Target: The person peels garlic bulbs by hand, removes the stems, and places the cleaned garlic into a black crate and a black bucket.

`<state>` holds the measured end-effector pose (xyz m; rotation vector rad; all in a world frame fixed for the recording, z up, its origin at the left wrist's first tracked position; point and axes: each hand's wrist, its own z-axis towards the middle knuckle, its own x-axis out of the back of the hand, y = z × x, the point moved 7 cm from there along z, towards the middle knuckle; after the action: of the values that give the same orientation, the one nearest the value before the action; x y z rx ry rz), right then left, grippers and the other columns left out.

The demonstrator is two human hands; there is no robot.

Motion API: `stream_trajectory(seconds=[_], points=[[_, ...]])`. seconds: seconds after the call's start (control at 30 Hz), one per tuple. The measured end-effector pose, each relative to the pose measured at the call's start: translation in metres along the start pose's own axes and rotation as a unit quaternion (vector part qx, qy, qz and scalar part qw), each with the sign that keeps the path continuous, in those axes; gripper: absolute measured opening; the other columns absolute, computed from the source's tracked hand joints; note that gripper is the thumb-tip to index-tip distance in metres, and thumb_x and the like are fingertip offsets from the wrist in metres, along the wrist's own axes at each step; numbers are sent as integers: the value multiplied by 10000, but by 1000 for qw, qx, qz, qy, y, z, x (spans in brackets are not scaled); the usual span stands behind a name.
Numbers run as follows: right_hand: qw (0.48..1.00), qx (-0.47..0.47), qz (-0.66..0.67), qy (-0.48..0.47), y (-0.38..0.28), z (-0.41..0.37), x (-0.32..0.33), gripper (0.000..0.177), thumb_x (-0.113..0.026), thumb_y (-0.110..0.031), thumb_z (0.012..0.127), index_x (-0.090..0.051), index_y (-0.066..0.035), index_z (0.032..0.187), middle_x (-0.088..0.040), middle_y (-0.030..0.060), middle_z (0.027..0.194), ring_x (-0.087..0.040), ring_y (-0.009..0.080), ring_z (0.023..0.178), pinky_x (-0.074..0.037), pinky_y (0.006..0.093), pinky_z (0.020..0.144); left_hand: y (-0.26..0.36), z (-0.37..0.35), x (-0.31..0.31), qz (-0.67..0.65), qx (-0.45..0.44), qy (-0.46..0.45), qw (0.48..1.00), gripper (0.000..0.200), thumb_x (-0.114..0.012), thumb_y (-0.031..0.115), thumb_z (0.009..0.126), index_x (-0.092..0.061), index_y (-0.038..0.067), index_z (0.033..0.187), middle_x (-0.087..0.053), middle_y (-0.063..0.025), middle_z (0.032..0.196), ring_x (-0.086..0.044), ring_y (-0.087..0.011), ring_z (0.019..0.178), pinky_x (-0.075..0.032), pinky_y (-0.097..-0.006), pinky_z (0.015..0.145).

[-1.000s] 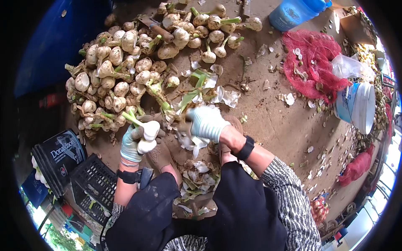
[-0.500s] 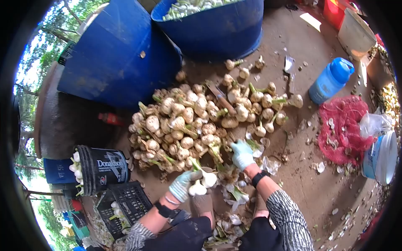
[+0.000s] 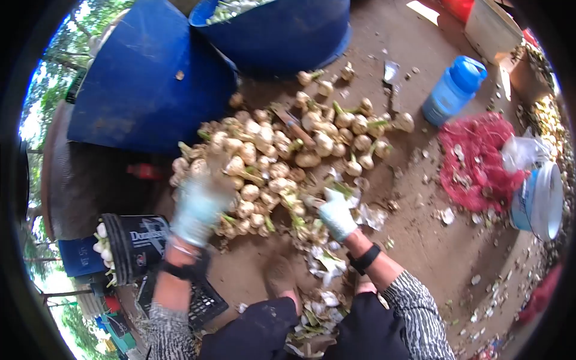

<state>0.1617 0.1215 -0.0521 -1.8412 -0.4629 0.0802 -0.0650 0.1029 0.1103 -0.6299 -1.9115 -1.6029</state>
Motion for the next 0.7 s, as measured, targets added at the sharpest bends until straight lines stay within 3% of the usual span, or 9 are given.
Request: stream_trajectory(seconds=[0.03,0.13,0.27,0.33,0.4,0.47,0.53,0.6,0.7], points=[[997,-29,55,-35,-12,-7,-5,365,-639,-342,775,-573,16,797,-593,118,707,-503,168,613,-413,334,577,25,-19,-49,154,-142,-6,978,604,-672,133,697,-430,10,1237,-537,-165,1079,-566,-278,877,-480,-341,756],[981,-89,155,-81,-13,-27,-24,316,-655,-282,780,-583,20,838,-581,52,723,-505,105,656,-428,277,580,3,-50,-124,48,-30,-41,998,590,-683,102,633,-486,12,1182,-566,-159,958,-591,-291,824,-487,-326,703],[962,-108,215,-133,-8,-42,-27,299,-626,-267,819,-580,8,925,-576,15,783,-497,66,700,-432,226,611,-4,-62,-134,-24,-4,-28,999,582,-702,90,636,-504,-10,1174,-602,-134,902,-602,-213,797,-485,-293,722],[966,-100,166,-171,0,-40,-29,307,-624,-281,823,-584,5,929,-582,14,794,-501,64,711,-434,224,612,-13,-67,-141,-169,81,-47,981,633,-747,150,647,-484,-28,1194,-621,-117,930,-595,-156,826,-487,-267,736],[957,-62,225,-173,2,-38,-34,287,-617,-266,822,-590,6,910,-569,-5,746,-479,51,663,-415,216,566,-15,-72,-143,-102,47,-53,992,670,-766,148,650,-462,-42,1217,-617,-89,963,-571,-112,842,-490,-245,736],[964,-105,116,-213,-4,-41,-26,276,-612,-244,831,-605,16,921,-589,5,753,-485,46,684,-424,215,581,-30,-78,-152,-220,131,-81,963,679,-769,158,645,-460,-45,1215,-621,-106,966,-582,-125,850,-490,-255,748],[964,-84,147,-206,-11,-44,-22,279,-612,-253,829,-604,15,908,-588,2,755,-488,50,673,-425,217,570,-32,-81,-156,-233,128,-82,960,671,-768,154,646,-463,-48,1208,-621,-112,965,-586,-136,855,-491,-263,754],[961,-72,114,-240,-12,-45,-22,287,-615,-265,825,-607,10,909,-580,-6,742,-489,55,660,-421,223,556,-21,-79,-152,-122,49,-72,989,672,-766,135,644,-458,-47,1213,-617,-113,973,-581,-136,859,-492,-264,755],[964,-88,108,-227,-13,-44,-21,294,-617,-277,821,-612,2,914,-586,-3,745,-499,64,665,-431,231,569,-22,-79,-158,-132,89,-95,983,680,-763,117,645,-445,-48,1223,-612,-94,965,-575,-131,851,-493,-258,753]])
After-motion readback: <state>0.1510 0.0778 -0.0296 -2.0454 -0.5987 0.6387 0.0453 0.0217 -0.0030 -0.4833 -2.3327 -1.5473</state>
